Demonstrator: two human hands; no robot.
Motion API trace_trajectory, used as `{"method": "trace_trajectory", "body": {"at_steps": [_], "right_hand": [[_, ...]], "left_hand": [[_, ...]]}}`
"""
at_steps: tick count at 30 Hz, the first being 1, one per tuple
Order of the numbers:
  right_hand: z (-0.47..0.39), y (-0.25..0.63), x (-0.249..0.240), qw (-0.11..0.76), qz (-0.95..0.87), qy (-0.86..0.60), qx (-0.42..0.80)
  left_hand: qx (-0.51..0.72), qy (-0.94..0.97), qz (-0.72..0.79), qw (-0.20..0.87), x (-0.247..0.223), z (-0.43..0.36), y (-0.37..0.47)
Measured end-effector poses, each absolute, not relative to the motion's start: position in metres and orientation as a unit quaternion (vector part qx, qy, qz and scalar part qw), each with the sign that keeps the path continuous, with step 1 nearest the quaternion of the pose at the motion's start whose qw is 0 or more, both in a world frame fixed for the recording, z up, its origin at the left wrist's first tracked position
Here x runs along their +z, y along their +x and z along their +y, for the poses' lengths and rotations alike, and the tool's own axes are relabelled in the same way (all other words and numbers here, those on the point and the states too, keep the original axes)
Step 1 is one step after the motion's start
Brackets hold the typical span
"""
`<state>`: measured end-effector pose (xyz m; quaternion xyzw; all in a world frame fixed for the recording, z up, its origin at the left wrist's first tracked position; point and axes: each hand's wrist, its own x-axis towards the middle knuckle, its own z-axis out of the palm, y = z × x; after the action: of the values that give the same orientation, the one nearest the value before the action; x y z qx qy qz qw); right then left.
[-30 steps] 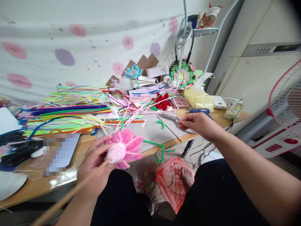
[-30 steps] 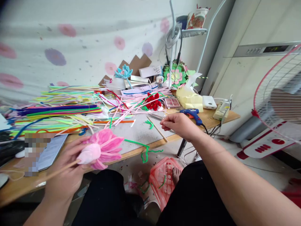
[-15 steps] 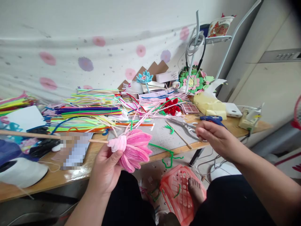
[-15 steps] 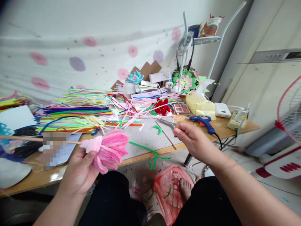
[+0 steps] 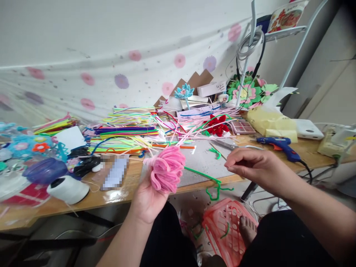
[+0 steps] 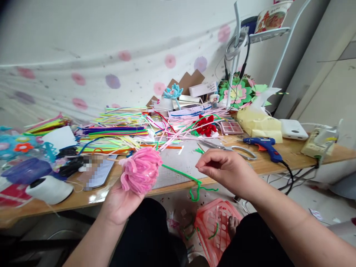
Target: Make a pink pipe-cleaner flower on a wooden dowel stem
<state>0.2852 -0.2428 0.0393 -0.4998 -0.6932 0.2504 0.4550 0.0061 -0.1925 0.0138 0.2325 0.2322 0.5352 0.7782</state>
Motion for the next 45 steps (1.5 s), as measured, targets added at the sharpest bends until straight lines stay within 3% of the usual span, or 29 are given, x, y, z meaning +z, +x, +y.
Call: {"method": "trace_trajectory", "body": {"at_steps": [5, 13, 19, 25, 30, 34, 37, 42, 45], "right_hand": [[-0.235, 0.280, 0.039, 0.449, -0.651, -0.545, 0.279], [-0.234, 0.275, 0.045, 0.462, -0.642, -0.538, 0.290], [-0.228, 0.275, 0.033, 0.455, -0.654, -0.515, 0.316], [-0.218, 0.278, 0.019, 0.438, -0.664, -0.539, 0.278], [-0.209, 0.289, 0.010, 0.405, -0.652, -0.593, 0.246], [-0.208, 0.293, 0.010, 0.394, -0.658, -0.608, 0.206], [-0.212, 0.290, 0.015, 0.387, -0.670, -0.603, 0.194], [-0.217, 0.284, 0.021, 0.371, -0.689, -0.598, 0.174], [-0.218, 0.284, 0.023, 0.363, -0.689, -0.602, 0.177]], "left_hand": [[0.507, 0.284, 0.152, 0.799, 0.004, -0.198, 0.006], [0.560, 0.320, 0.158, 0.748, 0.007, -0.199, -0.002], [0.520, 0.276, 0.147, 0.794, 0.005, -0.191, -0.008], [0.569, 0.294, 0.190, 0.744, 0.007, -0.195, -0.009], [0.671, 0.369, 0.335, 0.548, 0.010, -0.201, -0.004], [0.650, 0.543, 0.389, 0.363, 0.010, -0.205, -0.013], [0.648, 0.593, 0.391, 0.276, 0.015, -0.205, -0.025], [0.521, 0.785, 0.311, -0.124, 0.024, -0.202, -0.038], [0.500, 0.803, 0.261, -0.193, 0.026, -0.198, -0.039]]}}
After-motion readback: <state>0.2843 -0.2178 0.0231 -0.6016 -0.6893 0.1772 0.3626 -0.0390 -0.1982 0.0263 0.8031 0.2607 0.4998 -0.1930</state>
